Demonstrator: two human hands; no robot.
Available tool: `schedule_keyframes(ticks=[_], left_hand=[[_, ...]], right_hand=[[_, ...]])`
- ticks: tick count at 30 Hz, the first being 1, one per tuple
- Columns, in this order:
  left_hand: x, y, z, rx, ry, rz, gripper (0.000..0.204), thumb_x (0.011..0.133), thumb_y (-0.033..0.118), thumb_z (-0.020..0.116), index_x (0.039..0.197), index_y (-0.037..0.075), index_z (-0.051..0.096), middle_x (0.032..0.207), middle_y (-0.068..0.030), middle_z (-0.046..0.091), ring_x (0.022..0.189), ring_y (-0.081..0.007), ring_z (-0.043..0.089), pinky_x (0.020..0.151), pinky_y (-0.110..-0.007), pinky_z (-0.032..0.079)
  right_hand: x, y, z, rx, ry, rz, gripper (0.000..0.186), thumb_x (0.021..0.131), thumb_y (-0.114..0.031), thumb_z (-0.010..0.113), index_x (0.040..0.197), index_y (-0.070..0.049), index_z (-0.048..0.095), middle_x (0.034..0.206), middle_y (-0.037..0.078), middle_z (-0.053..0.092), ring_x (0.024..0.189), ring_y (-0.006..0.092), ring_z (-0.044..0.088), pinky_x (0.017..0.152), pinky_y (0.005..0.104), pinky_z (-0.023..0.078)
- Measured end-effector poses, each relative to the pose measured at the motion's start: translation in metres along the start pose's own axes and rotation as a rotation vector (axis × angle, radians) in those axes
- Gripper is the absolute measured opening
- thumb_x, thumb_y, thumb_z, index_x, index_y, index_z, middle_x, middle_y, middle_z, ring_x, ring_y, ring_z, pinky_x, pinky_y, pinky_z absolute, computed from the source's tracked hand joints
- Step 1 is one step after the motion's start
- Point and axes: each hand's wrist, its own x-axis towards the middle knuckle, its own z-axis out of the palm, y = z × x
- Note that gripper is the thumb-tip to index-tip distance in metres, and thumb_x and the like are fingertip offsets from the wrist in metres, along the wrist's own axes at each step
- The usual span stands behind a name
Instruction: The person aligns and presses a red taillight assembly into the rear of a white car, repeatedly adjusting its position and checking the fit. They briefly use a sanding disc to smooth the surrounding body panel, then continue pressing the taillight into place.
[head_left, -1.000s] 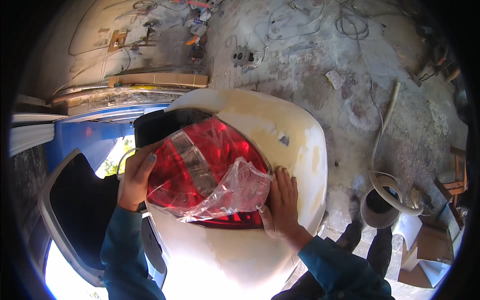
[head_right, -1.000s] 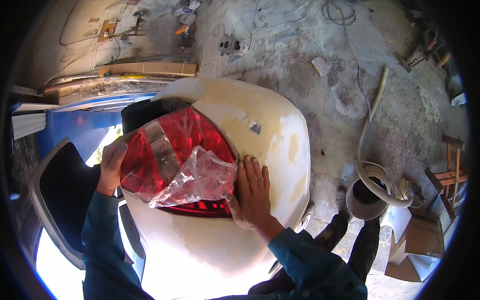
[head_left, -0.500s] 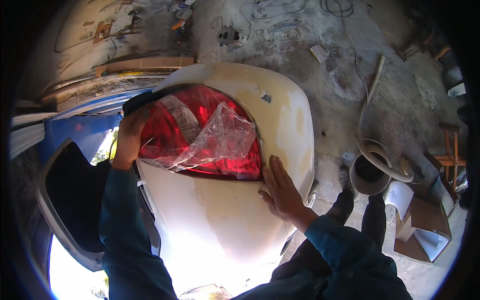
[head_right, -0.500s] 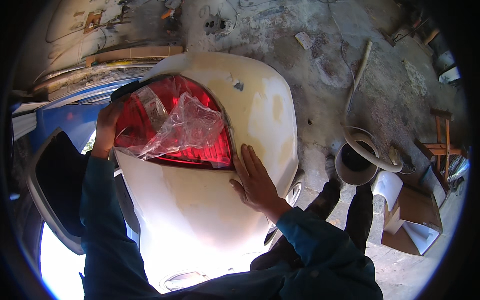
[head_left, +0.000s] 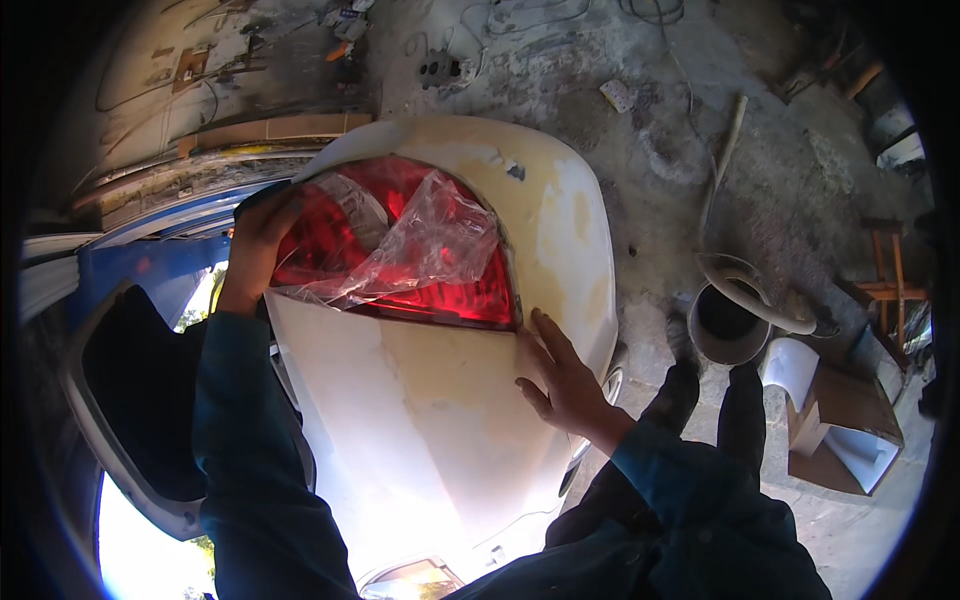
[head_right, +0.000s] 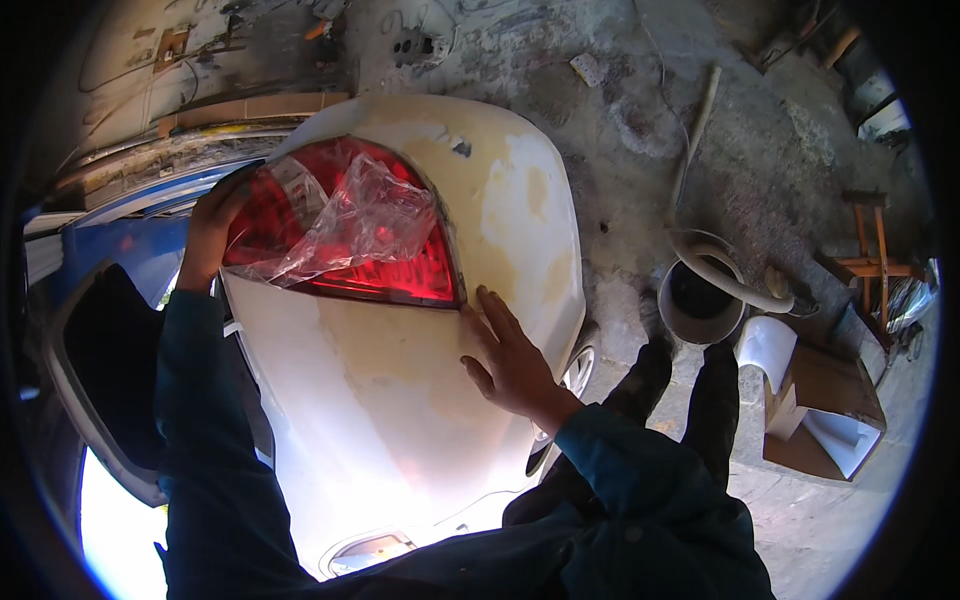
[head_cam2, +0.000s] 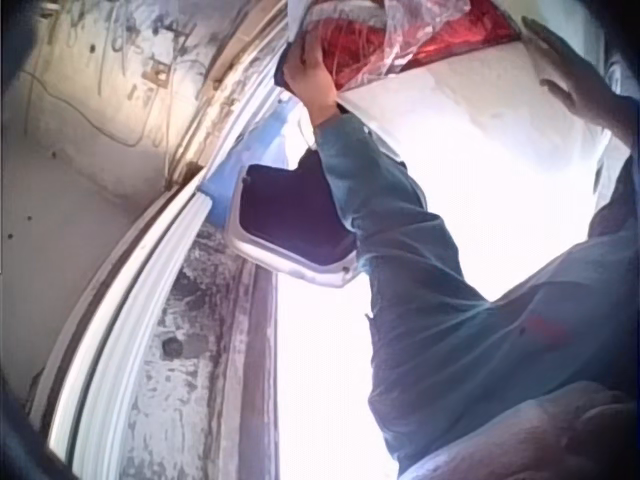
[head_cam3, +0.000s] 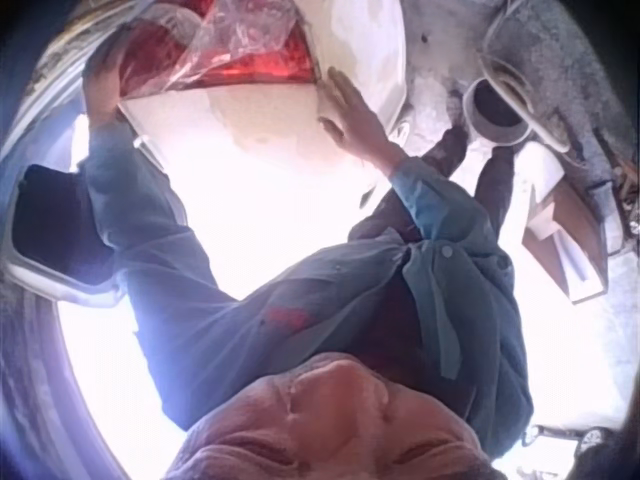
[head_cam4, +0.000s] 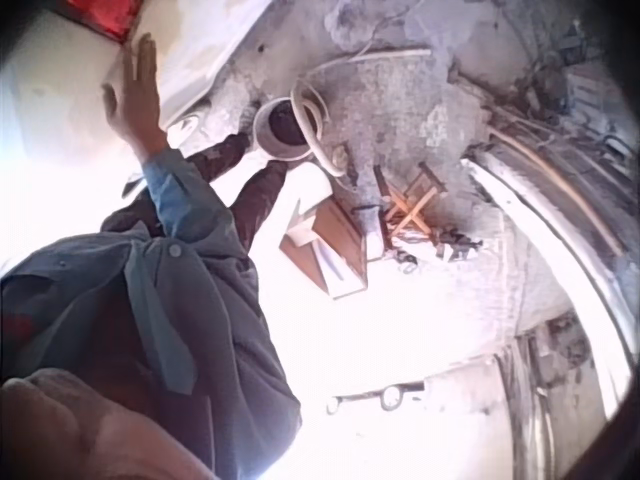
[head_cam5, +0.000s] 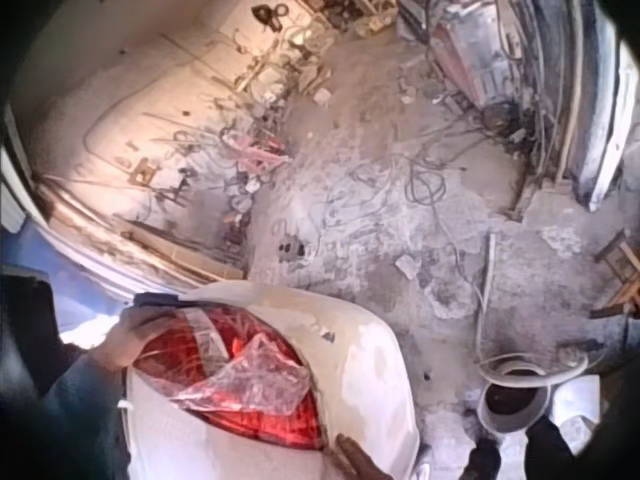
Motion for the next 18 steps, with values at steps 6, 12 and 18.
schedule_keyframes(ticks=[6, 12, 18], left_hand=[[0.002, 0.006, 0.002, 0.051, 0.005, -0.069, 0.049, 0.110, 0.036, 0.068, 0.143, 0.000, 0.077, 0.125, -0.0214, 0.083, 0.113, -0.0251, 0.079, 0.106, -0.034, 0.055], [0.000, -0.007, 0.001, -0.068, -0.001, -0.042, 0.045, 0.112, 0.034, 0.068, 0.139, 0.000, 0.078, 0.120, -0.0183, 0.083, 0.107, -0.0232, 0.078, 0.102, -0.034, 0.057], [-0.004, -0.017, -0.002, -0.329, -0.001, -0.132, 0.041, 0.113, 0.034, 0.070, 0.135, 0.000, 0.080, 0.119, -0.0104, 0.083, 0.106, -0.0162, 0.075, 0.100, -0.031, 0.057]], right_hand=[[-0.004, 0.000, -0.006, 0.016, 0.036, 0.112, 0.069, 0.103, -0.016, 0.077, 0.168, -0.013, 0.054, 0.175, 0.022, 0.044, 0.156, 0.0443, 0.050, 0.124, 0.0508, 0.051], [-0.001, 0.000, -0.004, 0.087, 0.103, 0.155, 0.053, 0.104, -0.015, 0.078, 0.156, -0.010, 0.064, 0.149, 0.019, 0.064, 0.140, 0.0395, 0.065, 0.116, 0.0479, 0.057], [0.025, 0.012, 0.003, 0.270, 0.175, 0.311, 0.037, 0.102, -0.026, 0.088, 0.127, -0.003, 0.073, 0.124, 0.017, 0.072, 0.112, 0.0305, 0.077, 0.096, 0.0414, 0.066]])
